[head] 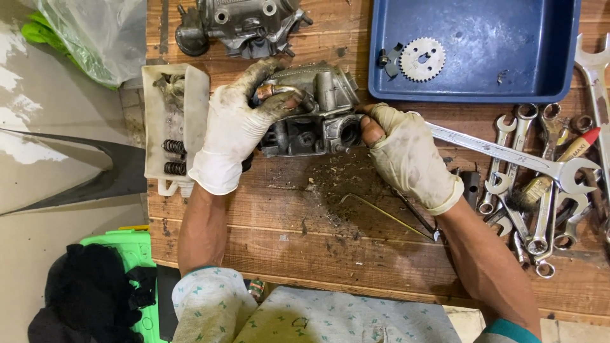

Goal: The person uses a hex key to loosen and remove bolts from a metallic engine block on a wooden workbench. They then separate the engine casing into two halves and place one half on the table.

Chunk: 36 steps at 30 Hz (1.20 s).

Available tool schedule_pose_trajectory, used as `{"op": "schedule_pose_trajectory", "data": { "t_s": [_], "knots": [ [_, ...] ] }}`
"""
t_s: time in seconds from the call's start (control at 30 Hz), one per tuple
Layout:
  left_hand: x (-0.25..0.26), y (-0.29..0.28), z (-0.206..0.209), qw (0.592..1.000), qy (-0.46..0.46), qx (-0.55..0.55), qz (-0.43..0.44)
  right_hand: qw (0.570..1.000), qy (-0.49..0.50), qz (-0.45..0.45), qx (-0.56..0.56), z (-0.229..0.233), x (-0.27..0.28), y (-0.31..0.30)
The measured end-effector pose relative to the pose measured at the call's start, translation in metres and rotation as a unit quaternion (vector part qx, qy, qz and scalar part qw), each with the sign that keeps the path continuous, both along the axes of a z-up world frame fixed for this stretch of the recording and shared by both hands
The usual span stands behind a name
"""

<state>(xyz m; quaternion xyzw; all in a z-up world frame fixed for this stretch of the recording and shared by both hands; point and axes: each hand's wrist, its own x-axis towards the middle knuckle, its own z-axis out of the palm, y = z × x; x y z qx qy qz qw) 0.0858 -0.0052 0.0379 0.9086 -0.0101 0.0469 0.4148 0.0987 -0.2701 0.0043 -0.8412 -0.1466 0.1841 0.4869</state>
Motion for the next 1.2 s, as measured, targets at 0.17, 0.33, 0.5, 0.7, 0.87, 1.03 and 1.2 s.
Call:
{"op": "schedule_pose_trajectory", "data": {
  "t_s": [0.17,0.33,0.5,0.7,0.87,1.03,1.2],
  "knots": [
    [0.001,0.006,-0.009,1.0,0.001,0.024,0.009,1.0,-0.023,0.005,-0.01,0.008,0.0,0.0],
    [0.001,0.008,-0.014,0.999,0.008,0.037,0.017,0.998,-0.049,0.005,-0.03,-0.001,-0.001,-0.002],
    [0.001,0.008,-0.013,0.999,0.009,0.038,0.006,0.998,-0.057,0.007,-0.012,-0.005,-0.002,-0.003],
    [0.003,-0.004,-0.007,0.992,0.073,-0.052,0.089,0.997,-0.033,-0.01,0.063,-0.047,-0.001,-0.009],
    [0.004,-0.003,-0.007,0.993,0.055,-0.047,0.091,0.998,-0.041,-0.007,0.039,-0.043,-0.001,-0.01],
    [0.001,0.009,-0.015,0.998,0.0,0.058,0.003,0.998,-0.043,0.021,-0.026,-0.009,0.002,-0.003],
    [0.0,0.002,-0.002,1.0,-0.017,0.021,-0.005,0.998,0.013,0.002,-0.068,0.0,0.002,0.002]
  ]
}}
